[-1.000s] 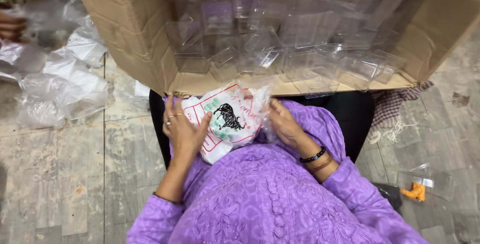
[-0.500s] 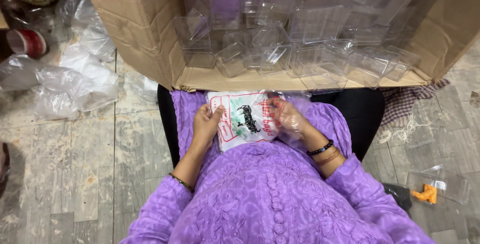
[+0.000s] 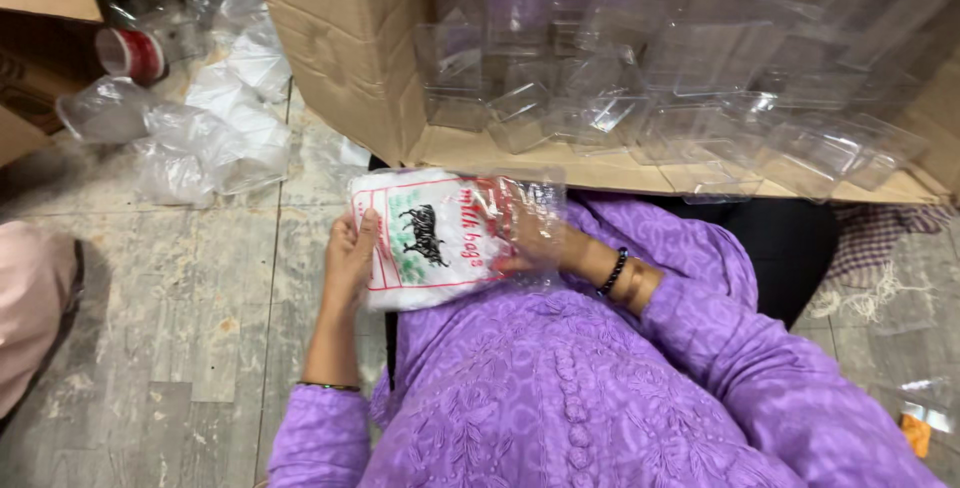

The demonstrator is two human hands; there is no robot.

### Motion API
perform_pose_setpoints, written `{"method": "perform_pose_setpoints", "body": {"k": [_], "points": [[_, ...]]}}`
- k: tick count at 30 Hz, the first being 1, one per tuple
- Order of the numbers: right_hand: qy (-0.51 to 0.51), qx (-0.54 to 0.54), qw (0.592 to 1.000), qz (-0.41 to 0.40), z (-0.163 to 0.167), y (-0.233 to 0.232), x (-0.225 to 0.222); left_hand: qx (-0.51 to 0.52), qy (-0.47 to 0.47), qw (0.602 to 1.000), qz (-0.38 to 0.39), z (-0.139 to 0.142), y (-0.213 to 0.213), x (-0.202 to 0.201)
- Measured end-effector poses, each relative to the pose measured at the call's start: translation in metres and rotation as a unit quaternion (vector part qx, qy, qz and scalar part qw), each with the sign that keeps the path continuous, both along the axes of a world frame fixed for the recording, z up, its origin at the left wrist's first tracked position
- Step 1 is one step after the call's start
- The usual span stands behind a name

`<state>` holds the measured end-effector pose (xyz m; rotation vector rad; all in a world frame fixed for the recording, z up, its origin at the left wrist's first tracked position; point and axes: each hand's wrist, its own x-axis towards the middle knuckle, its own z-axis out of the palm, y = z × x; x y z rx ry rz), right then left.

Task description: The person sits on the floor in front of a large cardboard box filled with clear plastic boxes. They take white foam sheets, wrap each plastic box in the sheet, and place the wrapped box back into the cardboard box, repeating this one box at a time.

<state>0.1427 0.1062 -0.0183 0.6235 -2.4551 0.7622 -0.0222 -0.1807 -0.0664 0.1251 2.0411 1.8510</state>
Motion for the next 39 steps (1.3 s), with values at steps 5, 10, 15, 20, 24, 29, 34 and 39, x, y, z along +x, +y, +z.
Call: {"method": "perform_pose_setpoints", "body": {"k": [5, 10, 15, 20, 24, 29, 34, 39], "points": [[0.034, 0.098, 0.995, 0.006, -0.02, -0.025, -0.038, -0.067, 0.04, 0.997, 0.03, -0.006, 0.015, 0.01], [-0.114, 0.081, 0.986, 0.094, -0.043, -0.056, -0.032, -0.057, 0.021, 0.996, 0.067, -0.004, 0.026, 0.012], [-0.143, 0.058, 0.979, 0.132, -0.048, -0.082, -0.021, 0.001, 0.024, 0.998, 0.061, -0.021, 0.026, 0.01], [-0.147, 0.034, 0.977, 0.149, -0.044, -0.097, -0.039, 0.063, -0.051, 0.997, -0.002, -0.012, 0.022, -0.001], [-0.149, 0.016, 0.979, 0.141, -0.045, -0.103, -0.052, 0.028, -0.03, 0.999, -0.03, 0.016, 0.023, 0.008], [-0.205, -0.045, 0.967, 0.146, -0.027, -0.074, -0.029, -0.176, 0.271, 0.945, -0.055, 0.032, 0.025, 0.04], [-0.173, -0.147, 0.973, -0.045, -0.001, -0.023, 0.028, -0.151, 0.221, 0.963, -0.035, 0.015, 0.032, 0.042], [-0.212, -0.217, 0.938, -0.165, -0.044, -0.026, 0.013, -0.089, 0.139, 0.986, 0.019, -0.004, 0.045, 0.035]]}}
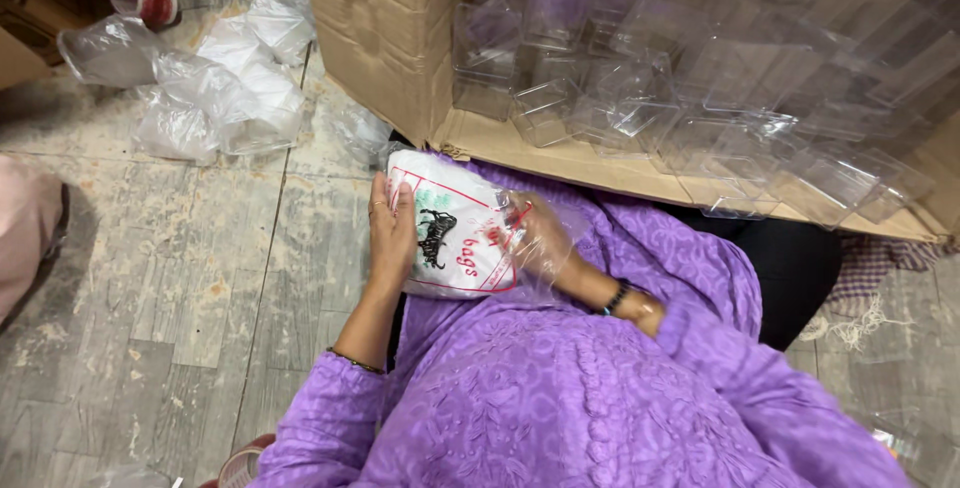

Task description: The person sits on the floor in front of a large cardboard box filled with clear plastic boxes. They take white foam sheets, wrap each plastic box in the sheet, and place the wrapped box back into the cardboard box, repeating this one box at a time.

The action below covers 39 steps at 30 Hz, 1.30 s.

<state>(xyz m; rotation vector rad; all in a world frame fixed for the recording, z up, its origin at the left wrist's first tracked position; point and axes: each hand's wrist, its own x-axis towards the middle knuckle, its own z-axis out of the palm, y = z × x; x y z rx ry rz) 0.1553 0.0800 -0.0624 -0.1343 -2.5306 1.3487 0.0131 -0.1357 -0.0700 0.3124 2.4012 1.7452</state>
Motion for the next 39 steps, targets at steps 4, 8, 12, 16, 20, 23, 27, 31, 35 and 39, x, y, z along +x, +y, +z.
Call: {"method": "perform_pose_setpoints", "body": {"k": [4, 8, 12, 16, 20, 23, 27, 31, 35, 39], "points": [[-0.037, -0.261, 0.964, -0.02, -0.051, -0.008, -0.032, 0.037, -0.097, 0.994, 0.042, 0.0, -0.019, -0.019], [-0.068, -0.02, 0.997, -0.003, -0.054, -0.011, -0.031, 0.137, -0.305, 0.942, -0.029, 0.001, -0.041, -0.03], [-0.117, -0.388, 0.913, 0.04, -0.023, -0.023, -0.028, 0.091, -0.223, 0.971, -0.012, 0.0, -0.042, -0.018], [-0.057, -0.257, 0.963, 0.052, 0.007, -0.008, -0.01, -0.092, 0.008, 0.989, 0.112, 0.0, -0.05, -0.01], [0.025, -0.298, 0.954, -0.036, 0.017, -0.002, 0.008, -0.099, -0.031, 0.982, 0.156, -0.005, -0.064, -0.017], [-0.132, -0.302, 0.941, -0.081, 0.02, 0.003, 0.008, -0.183, -0.001, 0.974, 0.133, 0.0, -0.065, -0.021], [-0.057, -0.237, 0.967, -0.079, 0.022, 0.016, 0.007, -0.216, 0.148, 0.96, 0.1, 0.031, -0.053, -0.003], [-0.116, -0.104, 0.979, -0.135, 0.012, 0.022, 0.014, -0.231, 0.244, 0.942, -0.003, 0.059, -0.017, 0.041], [-0.128, -0.154, 0.969, -0.146, -0.006, 0.017, 0.012, -0.291, 0.277, 0.914, -0.059, 0.06, 0.012, 0.067], [-0.08, -0.134, 0.982, -0.105, -0.009, 0.012, 0.005, -0.322, 0.282, 0.902, -0.058, 0.046, 0.019, 0.066]]}}
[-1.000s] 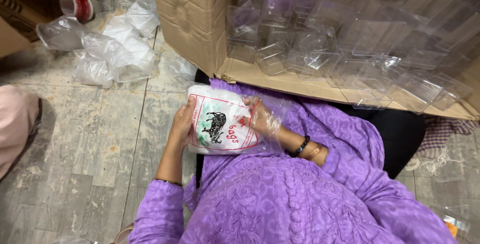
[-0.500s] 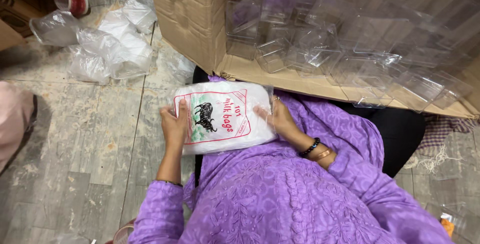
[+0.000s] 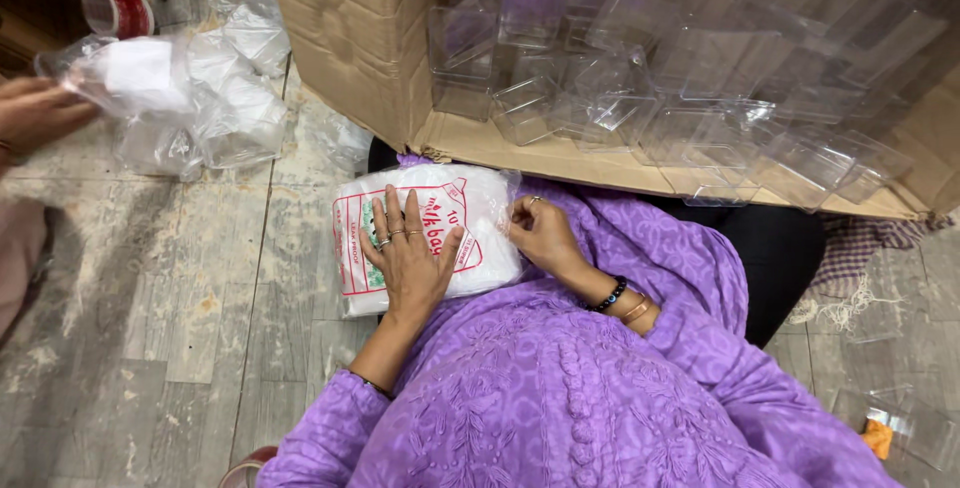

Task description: The person sits on the floor in front of a large cardboard box filled with clear plastic boxes. They take white foam sheets, wrap each plastic box in the sheet, and place the wrapped box back into the cardboard box, repeating this one box at a time.

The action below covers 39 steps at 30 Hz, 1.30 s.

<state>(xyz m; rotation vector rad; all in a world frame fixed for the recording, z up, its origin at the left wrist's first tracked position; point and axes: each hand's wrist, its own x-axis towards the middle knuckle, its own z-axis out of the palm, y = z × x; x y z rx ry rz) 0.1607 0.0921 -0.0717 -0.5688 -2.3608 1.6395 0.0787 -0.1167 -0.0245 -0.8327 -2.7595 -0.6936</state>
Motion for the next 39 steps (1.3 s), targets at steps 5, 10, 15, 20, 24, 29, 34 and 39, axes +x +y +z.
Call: {"method": "perform_pose_setpoints", "body": {"k": [5, 10, 15, 20, 24, 29, 34, 39], "points": [[0.043, 0.001, 0.999, -0.009, 0.023, -0.009, 0.004, 0.008, 0.006, 1.0, 0.004, -0.011, -0.002, -0.002], [0.068, 0.155, 0.985, 0.003, 0.047, -0.01, 0.007, 0.004, 0.004, 1.0, 0.006, -0.012, 0.0, -0.001], [0.079, 0.17, 0.982, 0.008, 0.054, -0.009, 0.007, 0.005, 0.01, 1.0, 0.004, -0.01, 0.0, -0.002], [0.078, 0.163, 0.983, 0.01, 0.039, -0.01, 0.008, -0.002, 0.005, 1.0, 0.004, -0.009, 0.0, -0.001], [0.099, 0.033, 0.993, 0.048, 0.014, -0.006, 0.007, -0.002, 0.007, 1.0, 0.003, -0.01, 0.001, -0.001], [0.099, -0.238, 0.966, 0.033, -0.004, -0.006, 0.0, 0.002, 0.01, 1.0, 0.001, -0.009, 0.002, 0.0], [-0.065, -0.216, 0.974, 0.006, 0.018, 0.0, -0.002, -0.001, -0.006, 1.0, -0.012, -0.006, 0.0, -0.001], [-0.005, -0.264, 0.964, -0.039, 0.05, 0.024, 0.032, 0.01, -0.028, 1.0, 0.009, -0.003, -0.004, -0.005]]}}
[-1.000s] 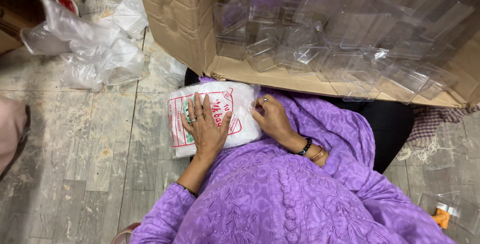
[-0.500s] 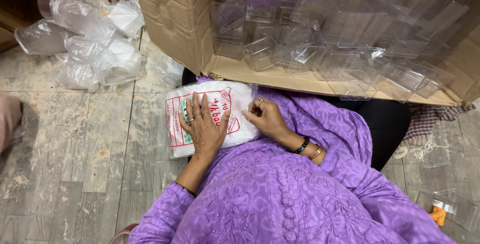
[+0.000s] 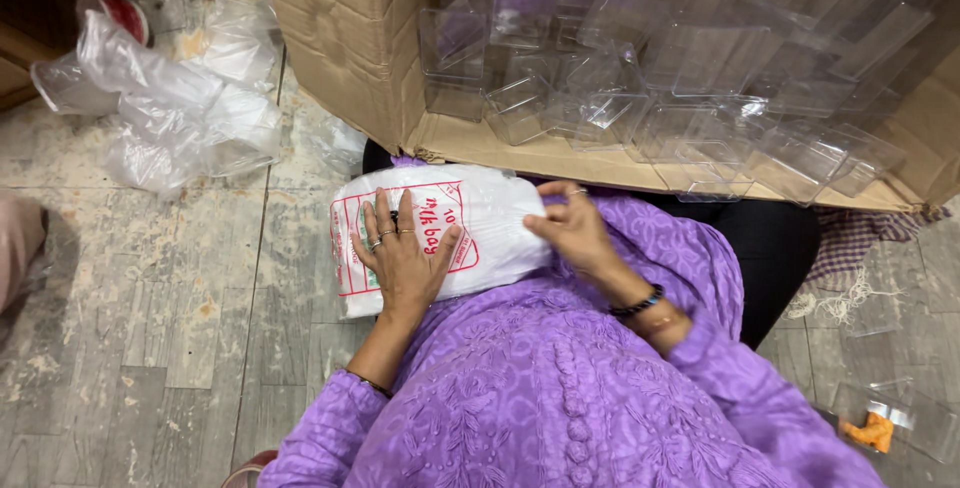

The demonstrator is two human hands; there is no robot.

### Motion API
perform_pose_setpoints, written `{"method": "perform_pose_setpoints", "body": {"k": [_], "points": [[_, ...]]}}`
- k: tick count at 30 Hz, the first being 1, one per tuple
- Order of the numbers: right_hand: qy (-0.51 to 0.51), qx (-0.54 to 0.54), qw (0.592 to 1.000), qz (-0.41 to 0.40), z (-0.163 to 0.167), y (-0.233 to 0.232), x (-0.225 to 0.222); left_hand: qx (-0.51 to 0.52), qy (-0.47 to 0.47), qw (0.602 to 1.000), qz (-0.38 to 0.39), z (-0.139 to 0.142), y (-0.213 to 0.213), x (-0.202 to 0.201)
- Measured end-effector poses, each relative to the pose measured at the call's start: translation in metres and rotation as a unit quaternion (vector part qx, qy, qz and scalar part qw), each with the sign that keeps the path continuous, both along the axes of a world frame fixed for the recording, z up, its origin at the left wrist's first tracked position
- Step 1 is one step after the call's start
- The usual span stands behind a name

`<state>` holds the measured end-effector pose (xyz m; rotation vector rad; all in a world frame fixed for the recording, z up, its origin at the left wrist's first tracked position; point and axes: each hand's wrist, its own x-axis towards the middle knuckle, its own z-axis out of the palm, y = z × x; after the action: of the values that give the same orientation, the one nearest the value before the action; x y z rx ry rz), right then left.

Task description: The person sits on the floor in front of a large cardboard box filled with clear plastic boxes. They take white foam sheets, wrap each plastic box in the sheet, and place the wrapped box back into the cardboard box, repeating this one box at a time.

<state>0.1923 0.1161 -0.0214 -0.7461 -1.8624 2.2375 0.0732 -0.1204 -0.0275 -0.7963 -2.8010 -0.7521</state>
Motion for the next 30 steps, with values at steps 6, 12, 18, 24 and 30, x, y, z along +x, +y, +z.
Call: {"method": "perform_pose_setpoints", "body": {"k": [6, 12, 18, 24, 30], "points": [[-0.001, -0.193, 0.981, 0.002, 0.005, 0.004, 0.005, -0.007, -0.005, 1.0, -0.007, 0.001, 0.003, 0.001], [0.025, 0.126, 0.986, 0.109, 0.007, -0.035, -0.006, -0.003, 0.001, 1.0, -0.011, -0.004, 0.0, -0.003], [0.081, 0.384, 0.903, 0.173, 0.011, -0.039, 0.009, 0.009, 0.02, 1.0, -0.011, -0.003, 0.001, 0.0], [0.148, 0.354, 0.911, 0.15, 0.026, -0.027, 0.017, 0.121, -0.042, 0.985, -0.115, 0.06, -0.001, -0.035], [0.255, 0.428, 0.842, 0.206, 0.038, -0.031, 0.01, -0.087, -0.137, 0.935, -0.315, 0.098, 0.082, -0.076]]}}
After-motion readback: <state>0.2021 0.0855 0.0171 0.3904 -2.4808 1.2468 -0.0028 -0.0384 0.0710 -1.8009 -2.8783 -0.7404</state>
